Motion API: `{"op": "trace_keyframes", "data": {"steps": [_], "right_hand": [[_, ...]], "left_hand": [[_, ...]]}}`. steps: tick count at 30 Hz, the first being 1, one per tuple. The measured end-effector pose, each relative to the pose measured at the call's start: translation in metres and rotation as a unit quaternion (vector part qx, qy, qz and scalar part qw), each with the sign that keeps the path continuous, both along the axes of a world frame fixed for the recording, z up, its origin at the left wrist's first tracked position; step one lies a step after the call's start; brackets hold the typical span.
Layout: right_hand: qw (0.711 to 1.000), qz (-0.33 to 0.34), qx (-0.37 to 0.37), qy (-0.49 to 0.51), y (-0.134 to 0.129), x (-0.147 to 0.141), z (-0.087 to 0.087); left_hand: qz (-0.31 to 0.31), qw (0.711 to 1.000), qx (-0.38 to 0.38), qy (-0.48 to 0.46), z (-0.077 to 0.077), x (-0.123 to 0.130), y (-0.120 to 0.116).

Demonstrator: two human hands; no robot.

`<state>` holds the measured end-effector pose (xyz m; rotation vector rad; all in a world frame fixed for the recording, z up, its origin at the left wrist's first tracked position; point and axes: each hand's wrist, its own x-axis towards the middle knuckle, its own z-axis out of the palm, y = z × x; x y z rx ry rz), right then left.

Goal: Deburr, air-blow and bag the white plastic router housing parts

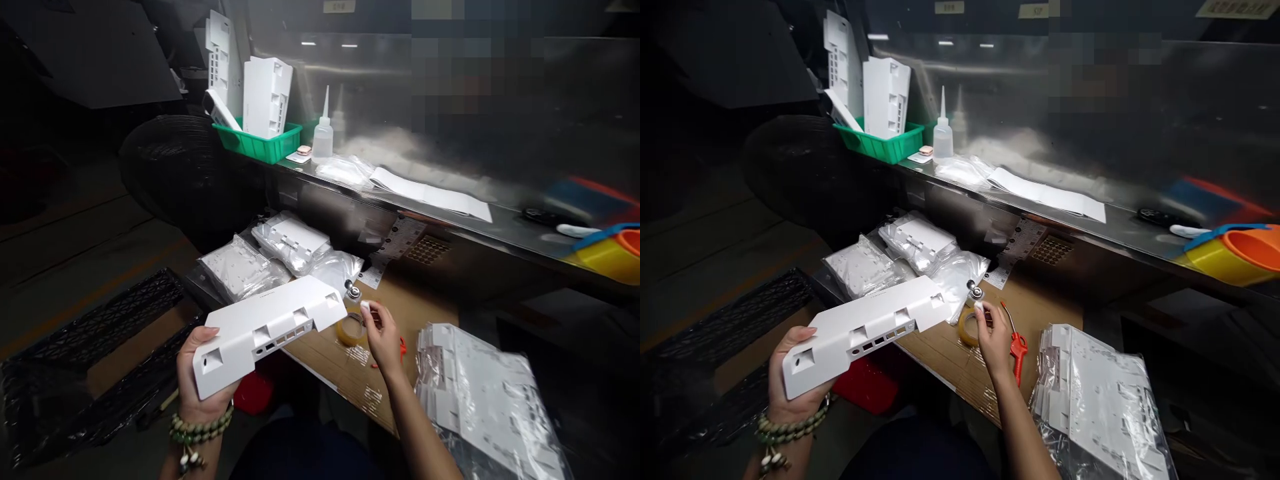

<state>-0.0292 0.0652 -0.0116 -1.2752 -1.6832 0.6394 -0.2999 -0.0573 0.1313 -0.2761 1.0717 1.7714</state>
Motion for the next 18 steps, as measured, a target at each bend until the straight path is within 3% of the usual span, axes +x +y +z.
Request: {"op": "trace_keyframes", "data": {"steps": [4,7,10,18], "right_hand": [[0.996,-0.015,0.004,0.093,-0.035,-0.009,0.077],[0.993,0.007,0.048,0.103,-0.047,-0.019,0.112],[0.994,0.01,0.095,0.054,-0.048,-0.027,0.121],[0.992,-0.015,0.123,0.005,-0.052,-0.033,0.112]], "left_hand": [[-0.007,1.0,0.005,0.012,0.004,0.008,0.004],[-0.009,0.999,0.027,0.025,0.004,0.016,0.008],[-0.003,0.999,0.027,0.033,0.005,0.023,0.009],[0.016,0.999,0.01,0.042,0.009,0.039,0.008]]}}
